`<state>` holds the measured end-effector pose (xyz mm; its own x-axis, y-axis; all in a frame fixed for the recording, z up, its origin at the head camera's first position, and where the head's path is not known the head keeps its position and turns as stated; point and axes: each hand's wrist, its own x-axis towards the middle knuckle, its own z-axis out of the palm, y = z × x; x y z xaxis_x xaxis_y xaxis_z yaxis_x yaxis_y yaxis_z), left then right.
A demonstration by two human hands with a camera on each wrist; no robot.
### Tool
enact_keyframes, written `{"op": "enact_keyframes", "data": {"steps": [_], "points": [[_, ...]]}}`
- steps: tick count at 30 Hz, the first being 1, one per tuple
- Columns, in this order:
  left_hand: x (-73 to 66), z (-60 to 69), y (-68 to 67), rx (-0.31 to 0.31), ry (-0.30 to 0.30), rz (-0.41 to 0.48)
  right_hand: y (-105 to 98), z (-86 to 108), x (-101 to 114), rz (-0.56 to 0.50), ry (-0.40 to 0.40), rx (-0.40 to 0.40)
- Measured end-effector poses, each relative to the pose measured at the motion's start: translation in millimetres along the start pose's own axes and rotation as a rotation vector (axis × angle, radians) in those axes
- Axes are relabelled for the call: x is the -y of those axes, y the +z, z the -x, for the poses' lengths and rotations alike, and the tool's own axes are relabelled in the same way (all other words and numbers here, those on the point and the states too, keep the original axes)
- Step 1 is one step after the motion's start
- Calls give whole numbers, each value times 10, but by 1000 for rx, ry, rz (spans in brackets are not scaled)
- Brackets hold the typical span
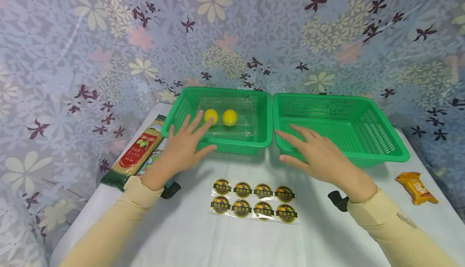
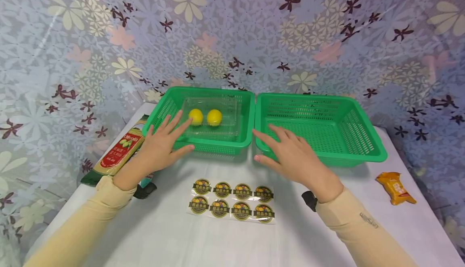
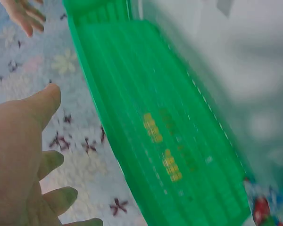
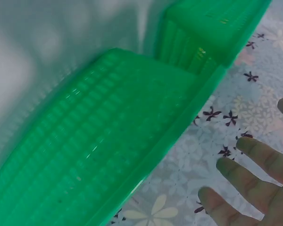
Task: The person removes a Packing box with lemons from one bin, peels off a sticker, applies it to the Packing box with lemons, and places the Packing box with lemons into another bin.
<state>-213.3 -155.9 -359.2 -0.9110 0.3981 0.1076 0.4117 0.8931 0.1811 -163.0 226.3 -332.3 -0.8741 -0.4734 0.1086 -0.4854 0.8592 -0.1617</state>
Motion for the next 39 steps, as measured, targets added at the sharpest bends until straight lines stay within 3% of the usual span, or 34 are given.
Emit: {"op": "enact_keyframes", "data": {"steps": [9, 18, 24, 30, 39], "points": [[425, 52, -106, -78, -67, 107, -75, -245, 67, -158, 8, 31], [817, 58, -50, -96, -117, 260, -56, -590, 44, -328, 55, 77], [950, 43, 38, -92, -136, 364, -24, -819, 42, -418, 90, 112], [1047, 44, 118, -42, -141, 439, 44, -1062, 59, -516, 108, 144], [1090, 10, 166, -27, -136, 478, 162, -1295, 87, -589, 177, 170]]}}
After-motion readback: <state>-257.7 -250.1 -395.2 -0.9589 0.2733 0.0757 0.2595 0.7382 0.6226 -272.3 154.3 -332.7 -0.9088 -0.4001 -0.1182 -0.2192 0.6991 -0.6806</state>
